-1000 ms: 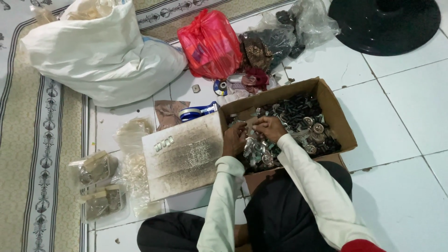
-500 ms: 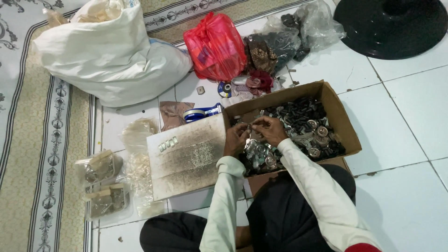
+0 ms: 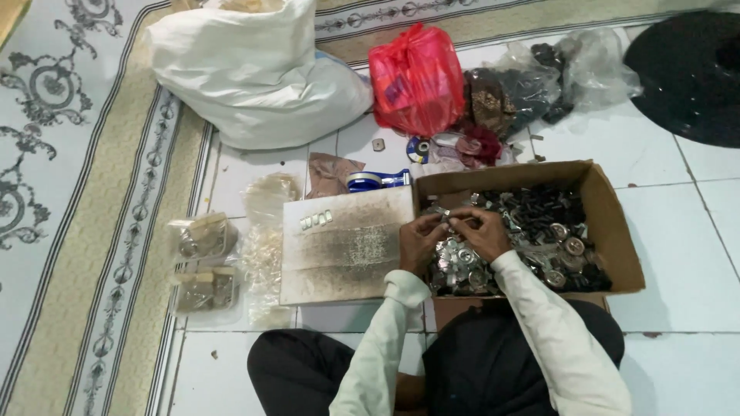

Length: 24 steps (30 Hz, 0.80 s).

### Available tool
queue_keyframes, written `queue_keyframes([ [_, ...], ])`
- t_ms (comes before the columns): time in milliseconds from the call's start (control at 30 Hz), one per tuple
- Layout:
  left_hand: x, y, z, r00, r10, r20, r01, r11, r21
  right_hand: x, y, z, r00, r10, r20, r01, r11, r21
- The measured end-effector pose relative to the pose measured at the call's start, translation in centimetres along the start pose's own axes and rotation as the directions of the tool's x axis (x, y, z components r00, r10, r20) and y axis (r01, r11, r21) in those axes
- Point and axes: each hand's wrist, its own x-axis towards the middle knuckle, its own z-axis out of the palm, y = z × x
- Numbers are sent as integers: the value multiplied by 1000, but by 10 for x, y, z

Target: The person is picking small metal components from a large box and placing them into individual plastic bags.

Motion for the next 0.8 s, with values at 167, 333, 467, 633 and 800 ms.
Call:
queue_keyframes([
  [167, -32, 37, -32, 984, -38, -175, 39, 999, 3, -4, -12, 39, 999, -25, 30, 26, 999, -43],
  [333, -4, -14, -119, 898, -8, -440, 102, 977, 189, 11, -18, 99, 998, 37, 46, -37, 999, 10],
  [467, 15, -6, -158, 821, 60, -567, 161, 929, 333, 39, -8, 153, 992, -46, 116, 73, 967, -245],
  [633, 43, -3, -177, 755, 113, -646, 212, 890, 403, 86, 42, 207, 986, -70, 150, 128, 896, -425],
  [800, 53, -10, -179, 782, 227, -580, 147, 838, 526, 104, 36, 233, 991, -31, 131, 99, 831, -548],
])
